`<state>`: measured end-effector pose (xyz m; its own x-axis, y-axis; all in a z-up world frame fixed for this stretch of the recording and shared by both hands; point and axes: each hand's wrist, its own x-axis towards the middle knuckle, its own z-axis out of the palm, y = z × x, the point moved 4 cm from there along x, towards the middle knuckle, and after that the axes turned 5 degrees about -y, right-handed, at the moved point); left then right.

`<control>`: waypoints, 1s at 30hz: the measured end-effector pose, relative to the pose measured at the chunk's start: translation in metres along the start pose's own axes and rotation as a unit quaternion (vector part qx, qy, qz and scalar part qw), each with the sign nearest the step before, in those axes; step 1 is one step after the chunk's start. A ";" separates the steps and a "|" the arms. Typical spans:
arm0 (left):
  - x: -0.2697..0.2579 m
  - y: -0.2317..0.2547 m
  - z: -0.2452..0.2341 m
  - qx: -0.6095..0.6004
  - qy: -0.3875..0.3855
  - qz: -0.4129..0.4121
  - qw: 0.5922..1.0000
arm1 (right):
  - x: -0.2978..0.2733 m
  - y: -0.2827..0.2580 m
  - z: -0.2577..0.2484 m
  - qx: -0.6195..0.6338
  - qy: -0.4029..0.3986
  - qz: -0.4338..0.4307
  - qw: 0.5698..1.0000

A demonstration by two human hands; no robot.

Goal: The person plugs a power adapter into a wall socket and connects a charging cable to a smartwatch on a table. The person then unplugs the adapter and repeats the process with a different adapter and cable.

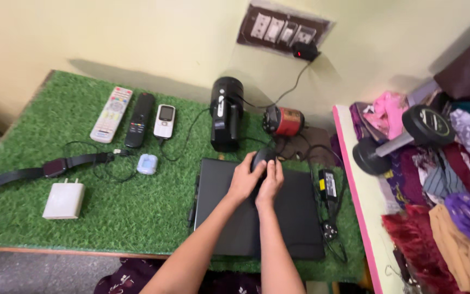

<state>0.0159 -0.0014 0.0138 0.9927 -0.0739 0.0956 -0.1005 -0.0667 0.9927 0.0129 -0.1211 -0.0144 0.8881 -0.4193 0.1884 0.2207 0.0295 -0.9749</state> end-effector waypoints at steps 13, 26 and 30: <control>-0.025 -0.011 -0.020 0.007 -0.022 0.020 1.000 | 0.004 0.030 -0.011 0.023 -0.058 0.053 0.997; -0.039 -0.004 -0.068 0.002 -0.014 -0.013 1.000 | -0.016 -0.005 0.022 -0.099 -0.158 0.062 0.980; -0.032 -0.002 -0.115 -0.034 -0.015 0.012 0.999 | -0.031 -0.023 0.066 -0.098 -0.192 0.040 0.976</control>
<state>-0.0080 0.1153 0.0167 0.9876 -0.1044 0.1174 -0.1177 0.0033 0.9930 0.0072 -0.0488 0.0103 0.9931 -0.0516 0.1054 0.0971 -0.1420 -0.9851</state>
